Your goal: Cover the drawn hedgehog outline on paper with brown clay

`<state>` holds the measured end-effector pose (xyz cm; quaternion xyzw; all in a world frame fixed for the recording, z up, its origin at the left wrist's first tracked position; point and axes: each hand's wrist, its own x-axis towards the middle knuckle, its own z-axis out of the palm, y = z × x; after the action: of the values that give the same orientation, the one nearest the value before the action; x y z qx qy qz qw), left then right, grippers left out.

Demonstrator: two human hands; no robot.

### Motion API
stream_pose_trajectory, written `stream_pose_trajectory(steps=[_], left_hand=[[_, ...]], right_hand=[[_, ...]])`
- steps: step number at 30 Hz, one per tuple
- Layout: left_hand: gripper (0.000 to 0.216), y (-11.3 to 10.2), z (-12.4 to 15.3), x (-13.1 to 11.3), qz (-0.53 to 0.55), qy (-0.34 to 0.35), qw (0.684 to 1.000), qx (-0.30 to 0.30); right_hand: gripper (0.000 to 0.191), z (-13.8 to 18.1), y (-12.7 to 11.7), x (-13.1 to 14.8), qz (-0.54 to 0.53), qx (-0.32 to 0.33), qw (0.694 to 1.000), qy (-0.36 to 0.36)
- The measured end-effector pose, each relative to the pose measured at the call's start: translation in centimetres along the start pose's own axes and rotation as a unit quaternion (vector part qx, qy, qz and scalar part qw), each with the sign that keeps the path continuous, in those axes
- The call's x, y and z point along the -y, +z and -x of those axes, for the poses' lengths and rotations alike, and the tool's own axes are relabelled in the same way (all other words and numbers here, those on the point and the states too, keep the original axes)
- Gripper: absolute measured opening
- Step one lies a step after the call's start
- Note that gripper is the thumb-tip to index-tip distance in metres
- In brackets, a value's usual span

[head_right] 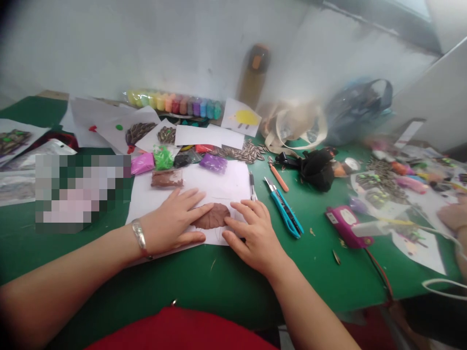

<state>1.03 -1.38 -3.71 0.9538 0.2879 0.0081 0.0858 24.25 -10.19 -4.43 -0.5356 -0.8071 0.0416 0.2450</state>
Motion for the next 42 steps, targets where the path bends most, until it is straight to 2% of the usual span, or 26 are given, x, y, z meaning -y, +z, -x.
stream_pose_trajectory(steps=[5,12,18,24,27,31,35,39,42], left_hand=[[0.068,0.1,0.0,0.1,-0.005,0.001,1.0,0.002],[0.068,-0.2,0.1,-0.1,0.002,-0.004,1.0,0.007],[0.074,-0.3,0.0,-0.1,0.01,-0.001,1.0,0.006],[0.074,-0.5,0.0,0.1,0.004,-0.001,1.0,0.011],[0.074,-0.6,0.1,0.3,0.004,0.007,1.0,0.005],[0.075,-0.9,0.4,0.5,0.001,-0.014,1.0,0.008],[0.07,-1.8,0.5,0.9,-0.007,-0.043,0.999,0.008],[0.066,-2.6,0.5,1.0,-0.008,-0.037,0.999,0.01],[0.065,-2.0,0.9,1.0,0.003,-0.035,0.999,0.017]], right_hand=[[0.022,0.0,0.1,0.0,-0.003,0.011,1.0,0.004],[0.026,0.4,0.0,-0.9,-0.083,-0.033,0.995,0.053],[0.037,0.1,0.8,-1.0,-0.038,0.023,0.997,0.063],[0.038,-1.9,-2.0,-0.2,0.064,0.078,0.994,0.041],[0.032,-3.9,-2.7,0.2,0.055,0.088,0.994,0.02],[0.034,-5.9,-0.9,0.2,0.004,0.098,0.995,0.03],[0.043,-6.3,1.3,-0.1,-0.015,0.11,0.993,0.03],[0.044,-5.9,2.0,0.0,0.009,0.127,0.992,0.022],[0.051,-5.7,2.2,0.0,0.014,0.121,0.992,0.031]])
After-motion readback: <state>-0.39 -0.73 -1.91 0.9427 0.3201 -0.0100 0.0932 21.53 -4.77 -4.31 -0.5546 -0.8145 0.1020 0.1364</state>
